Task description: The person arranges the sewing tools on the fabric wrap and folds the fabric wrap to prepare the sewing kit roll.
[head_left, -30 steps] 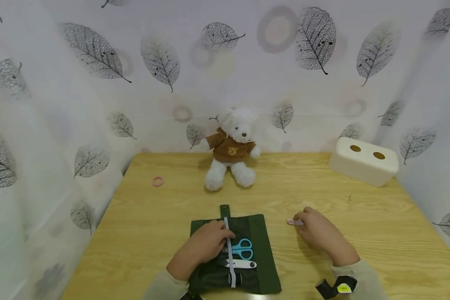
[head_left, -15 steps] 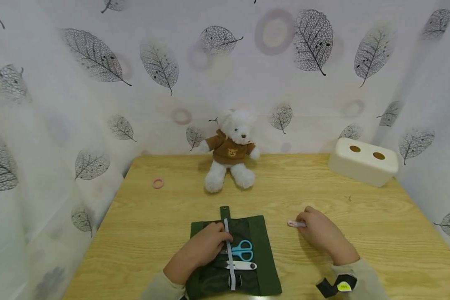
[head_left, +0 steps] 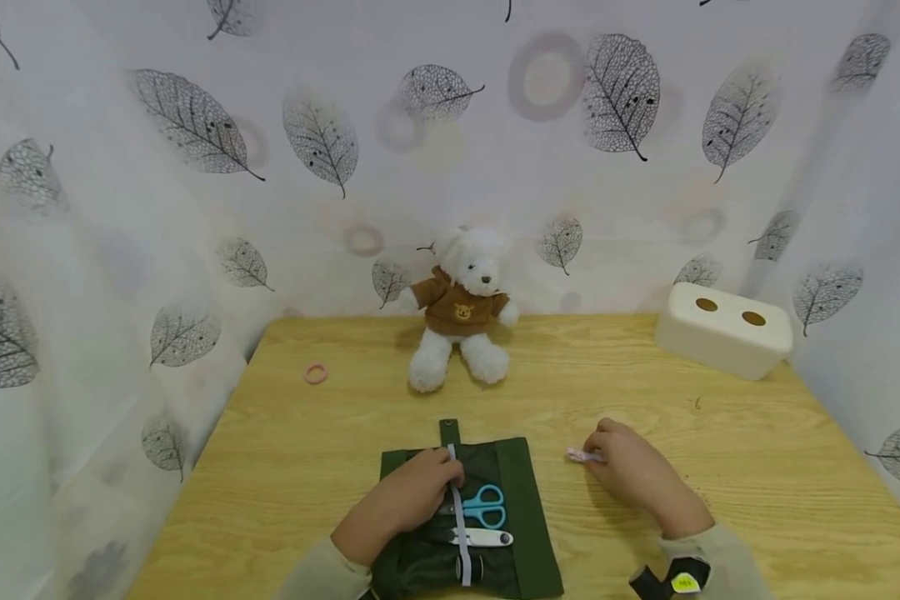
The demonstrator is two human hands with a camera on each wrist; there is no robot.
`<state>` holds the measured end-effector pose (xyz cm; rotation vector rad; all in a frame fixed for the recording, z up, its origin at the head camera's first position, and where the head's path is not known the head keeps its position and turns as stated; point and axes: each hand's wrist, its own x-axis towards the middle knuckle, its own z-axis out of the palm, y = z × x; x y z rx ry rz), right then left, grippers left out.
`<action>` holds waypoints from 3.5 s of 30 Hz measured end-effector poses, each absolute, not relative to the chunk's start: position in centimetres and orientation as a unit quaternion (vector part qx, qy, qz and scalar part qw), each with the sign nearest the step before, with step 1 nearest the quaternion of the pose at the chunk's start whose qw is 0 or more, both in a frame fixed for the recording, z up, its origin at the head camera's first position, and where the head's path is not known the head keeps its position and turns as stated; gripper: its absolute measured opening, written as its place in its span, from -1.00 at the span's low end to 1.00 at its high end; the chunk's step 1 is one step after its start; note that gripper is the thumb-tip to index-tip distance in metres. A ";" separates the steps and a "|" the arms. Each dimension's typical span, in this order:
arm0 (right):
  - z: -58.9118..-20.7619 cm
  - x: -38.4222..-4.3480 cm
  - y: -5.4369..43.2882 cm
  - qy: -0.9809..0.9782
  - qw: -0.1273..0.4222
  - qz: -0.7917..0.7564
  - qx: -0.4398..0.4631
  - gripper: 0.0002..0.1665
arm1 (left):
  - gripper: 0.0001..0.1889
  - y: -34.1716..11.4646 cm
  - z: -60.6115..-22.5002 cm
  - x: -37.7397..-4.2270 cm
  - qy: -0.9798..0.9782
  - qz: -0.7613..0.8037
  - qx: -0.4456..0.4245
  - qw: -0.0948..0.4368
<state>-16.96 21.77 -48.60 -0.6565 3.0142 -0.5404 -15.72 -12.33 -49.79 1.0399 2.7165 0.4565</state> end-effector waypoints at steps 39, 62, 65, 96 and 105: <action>-47.8 -17.1 13.7 0.897 0.093 -0.199 -0.384 -0.94 | -0.86 -12.1 -49.8 -15.8 0.917 0.122 0.377 0.046; -48.0 -17.4 11.5 0.890 0.103 -0.181 -0.406 -0.95 | -0.85 -12.1 -50.1 -15.9 0.917 0.127 0.377 0.043; -48.1 -17.5 11.3 0.888 0.104 -0.178 -0.410 -0.95 | -0.85 -12.1 -50.1 -15.9 0.917 0.127 0.376 0.043; -48.4 -18.4 11.1 0.906 0.077 -0.173 -0.378 -0.91 | -0.88 -10.4 -50.2 -17.6 0.918 0.126 0.375 0.036; -48.1 -18.6 11.0 0.904 0.077 -0.191 -0.374 -0.82 | -0.87 -9.5 -50.1 -17.9 0.925 0.137 0.351 0.046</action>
